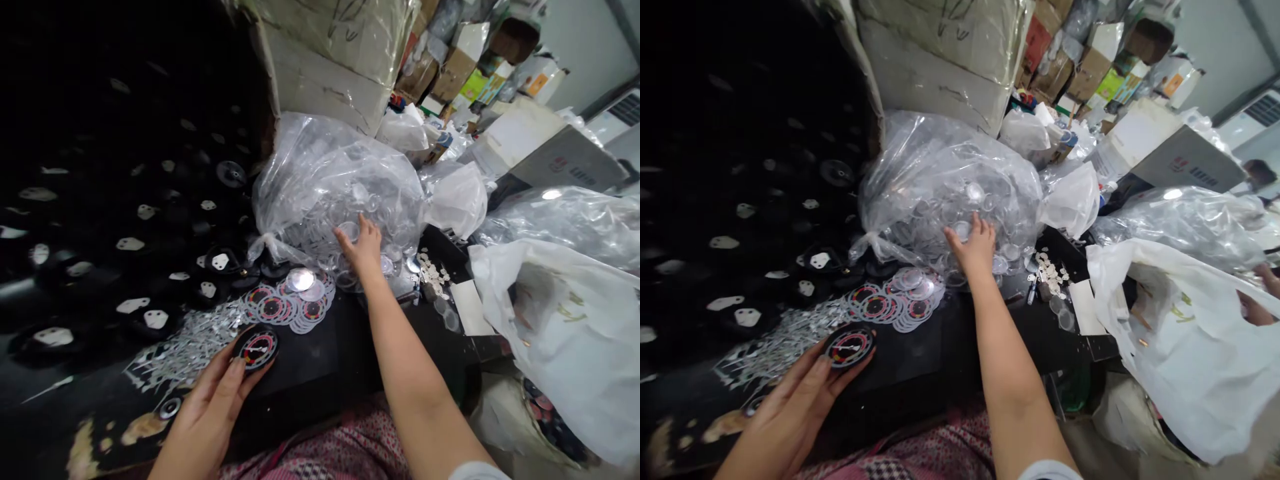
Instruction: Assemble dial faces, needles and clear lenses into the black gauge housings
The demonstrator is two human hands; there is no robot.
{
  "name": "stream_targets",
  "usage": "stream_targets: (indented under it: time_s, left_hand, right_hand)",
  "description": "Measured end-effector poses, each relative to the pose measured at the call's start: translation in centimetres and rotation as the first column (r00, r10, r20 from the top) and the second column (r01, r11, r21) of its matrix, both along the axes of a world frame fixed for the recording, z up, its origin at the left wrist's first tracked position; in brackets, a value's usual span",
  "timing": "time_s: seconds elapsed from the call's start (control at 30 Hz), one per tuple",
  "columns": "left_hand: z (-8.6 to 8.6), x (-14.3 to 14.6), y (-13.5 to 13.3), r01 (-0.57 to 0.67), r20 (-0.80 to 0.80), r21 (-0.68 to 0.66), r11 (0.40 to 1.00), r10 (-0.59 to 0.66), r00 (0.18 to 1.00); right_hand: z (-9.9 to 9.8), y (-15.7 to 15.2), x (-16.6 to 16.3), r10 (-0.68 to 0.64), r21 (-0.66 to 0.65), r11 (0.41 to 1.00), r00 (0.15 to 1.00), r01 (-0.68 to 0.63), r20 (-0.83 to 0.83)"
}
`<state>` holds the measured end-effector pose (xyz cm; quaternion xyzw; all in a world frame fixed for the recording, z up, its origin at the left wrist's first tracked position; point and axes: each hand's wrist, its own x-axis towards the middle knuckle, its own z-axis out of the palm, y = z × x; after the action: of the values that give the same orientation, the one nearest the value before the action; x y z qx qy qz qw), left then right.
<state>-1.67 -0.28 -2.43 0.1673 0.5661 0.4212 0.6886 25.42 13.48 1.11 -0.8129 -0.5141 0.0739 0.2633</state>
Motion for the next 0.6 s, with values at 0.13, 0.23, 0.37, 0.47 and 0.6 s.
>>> stream_targets:
  time_s: [0.13, 0.23, 0.37, 0.47, 0.6]
  left_hand:
    - [0.4, 0.4, 0.0, -0.038, 0.061, 0.052, 0.998, 0.035, 0.998]
    - [0.4, 0.7, 0.1, -0.053, 0.048, 0.057, 0.997, 0.05, 0.998]
    - [0.2, 1.1, 0.2, -0.067, 0.052, 0.121, 0.99, 0.061, 0.997]
    - [0.1, 0.9, 0.2, -0.096, 0.066, 0.133, 0.986, 0.088, 0.994]
    - [0.6, 0.1, -0.2, -0.075, 0.077, 0.101, 0.992, 0.068, 0.995]
  right_hand:
    - [-1.9, 0.7, -2.7, 0.012, 0.02, 1.0, 0.999, -0.011, -0.03]
    - [-2.3, 0.4, -4.2, 0.072, 0.087, 0.994, 0.993, -0.064, -0.089]
    - [-2.3, 0.9, -4.4, 0.108, 0.069, 0.992, 0.99, -0.101, -0.095]
    - [-1.2, 0.1, -3.3, 0.188, 0.033, 0.982, 0.978, -0.185, -0.095]
    - [0.7, -5.5, -2.7, 0.286, 0.228, 0.935, 0.958, -0.272, -0.029]
